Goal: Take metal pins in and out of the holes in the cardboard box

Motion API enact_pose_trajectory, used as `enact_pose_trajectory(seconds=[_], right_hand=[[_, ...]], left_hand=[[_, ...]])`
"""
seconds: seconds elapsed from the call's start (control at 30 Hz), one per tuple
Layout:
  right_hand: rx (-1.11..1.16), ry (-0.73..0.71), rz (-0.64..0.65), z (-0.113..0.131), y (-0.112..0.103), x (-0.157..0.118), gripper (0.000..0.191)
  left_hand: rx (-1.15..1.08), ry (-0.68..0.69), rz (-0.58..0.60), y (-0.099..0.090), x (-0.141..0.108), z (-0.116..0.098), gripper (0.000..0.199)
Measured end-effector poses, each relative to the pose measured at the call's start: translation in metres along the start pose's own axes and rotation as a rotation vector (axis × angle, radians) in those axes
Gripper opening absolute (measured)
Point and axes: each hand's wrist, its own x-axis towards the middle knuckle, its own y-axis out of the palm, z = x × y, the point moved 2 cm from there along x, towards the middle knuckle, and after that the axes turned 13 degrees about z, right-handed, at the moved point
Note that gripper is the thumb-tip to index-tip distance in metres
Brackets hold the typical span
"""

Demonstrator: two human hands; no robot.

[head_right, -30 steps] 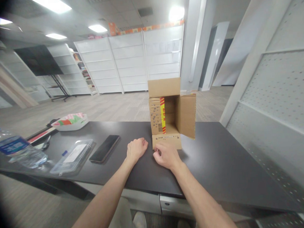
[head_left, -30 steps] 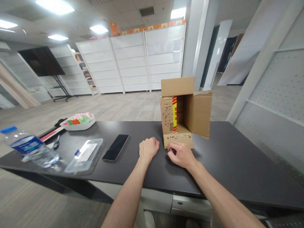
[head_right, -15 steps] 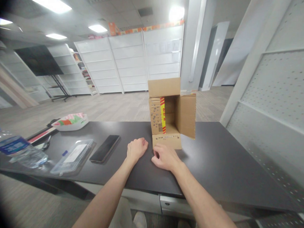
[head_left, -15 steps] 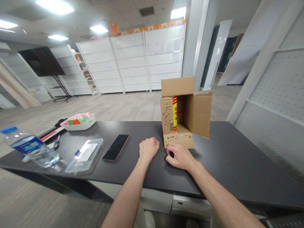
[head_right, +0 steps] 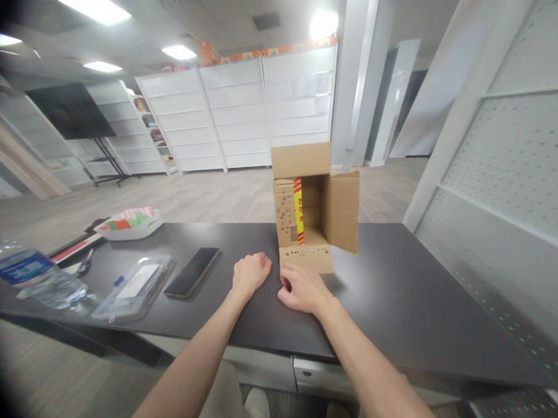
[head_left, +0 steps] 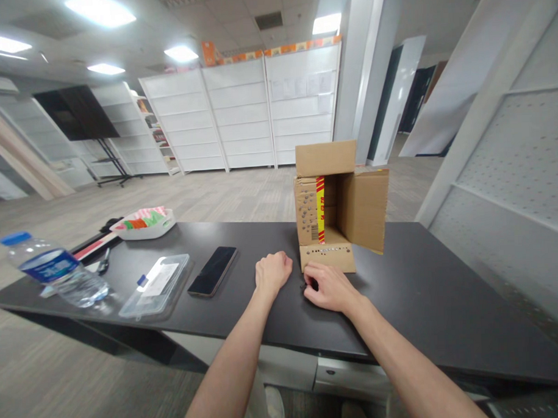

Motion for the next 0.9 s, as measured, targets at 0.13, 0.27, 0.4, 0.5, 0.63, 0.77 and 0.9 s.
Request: enact_pose_trajectory(seconds=[0.13,0.27,0.4,0.5,0.63,0.77,0.9], right_hand=[[0.005,-0.003,-0.006,0.0002,-0.0011,-0.0002,0.004],[0.019,-0.007,-0.006,0.0006,-0.0019,-0.0007,0.004],[0.028,-0.021,0.009,0.0015,-0.0024,-0.0012,0.006],[0.008,-0.026,0.026,0.0021,-0.0022,-0.0011,0.008],[-0.009,-0.016,0.034,0.0025,-0.0020,-0.0006,0.009],[-0.010,-0.007,0.030,0.0029,-0.0025,-0.0005,0.010],[-0.012,-0.007,0.022,0.0025,-0.0025,-0.0006,0.010]], left_hand=[[-0.005,0.002,0.001,0.0002,-0.0001,0.0004,0.040],[-0.002,0.016,-0.010,0.0007,0.0002,0.0009,0.039],[-0.001,0.026,-0.028,0.0021,0.0013,0.0012,0.039],[-0.006,0.019,-0.023,0.0035,0.0022,0.0017,0.039],[-0.012,0.016,-0.027,0.0038,0.0025,0.0022,0.039],[-0.011,0.023,-0.027,0.0034,0.0020,0.0019,0.039],[-0.010,0.011,-0.024,0.0036,0.0019,0.0014,0.039]])
